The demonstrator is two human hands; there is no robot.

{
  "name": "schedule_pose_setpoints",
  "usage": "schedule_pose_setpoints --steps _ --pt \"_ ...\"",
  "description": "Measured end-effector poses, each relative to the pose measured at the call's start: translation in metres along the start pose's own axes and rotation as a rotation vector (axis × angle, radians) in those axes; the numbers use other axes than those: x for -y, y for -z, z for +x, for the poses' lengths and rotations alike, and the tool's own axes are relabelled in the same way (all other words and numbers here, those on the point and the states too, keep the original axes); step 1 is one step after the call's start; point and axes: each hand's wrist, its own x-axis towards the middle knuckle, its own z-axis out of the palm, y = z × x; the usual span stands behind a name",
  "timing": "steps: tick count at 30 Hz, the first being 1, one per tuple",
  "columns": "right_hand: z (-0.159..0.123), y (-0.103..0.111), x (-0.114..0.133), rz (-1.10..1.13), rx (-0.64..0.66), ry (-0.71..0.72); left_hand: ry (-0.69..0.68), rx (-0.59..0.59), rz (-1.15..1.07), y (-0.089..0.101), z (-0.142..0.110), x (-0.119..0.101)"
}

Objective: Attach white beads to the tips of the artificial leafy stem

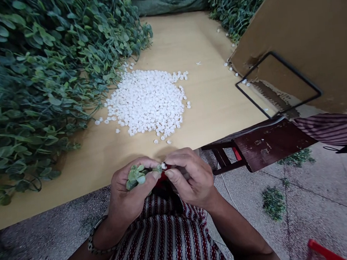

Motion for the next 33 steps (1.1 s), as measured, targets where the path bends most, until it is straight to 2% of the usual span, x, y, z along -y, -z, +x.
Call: schedule_pose_setpoints --steps 3,7,11,15,17,20,23,29,33 --pt "0.002 0.005 -0.001 0.118 -0.037 -0.128 0.007 0.032 -0.052 0.003 -0.002 0.004" --pt "0.006 0.008 -0.004 0.135 -0.047 -0.094 0.013 0.060 -0.122 0.004 -0.004 0.010" --pt "0.008 0.009 -0.004 0.141 0.009 -0.063 0.004 0.034 -0.087 0.003 -0.003 0.010" --pt "0.014 0.010 0.000 0.141 0.004 -0.070 -0.006 0.040 -0.023 0.002 -0.002 0.003" --pt "0.022 0.012 0.004 0.155 0.061 -0.058 -0.007 0.105 0.015 0.002 -0.001 0.000" --pt "0.037 0.016 0.011 0.192 0.271 -0.006 -0.023 0.210 0.064 0.003 0.001 -0.004" --pt "0.046 0.018 0.015 0.191 0.403 0.022 -0.028 0.239 0.095 0.004 0.002 -0.006" --pt "0.038 0.016 0.010 0.163 0.362 0.048 0.023 0.251 0.134 0.002 0.003 -0.007" --pt "0.029 0.014 0.003 0.238 0.271 -0.011 -0.032 0.207 0.067 0.004 0.000 -0.006"
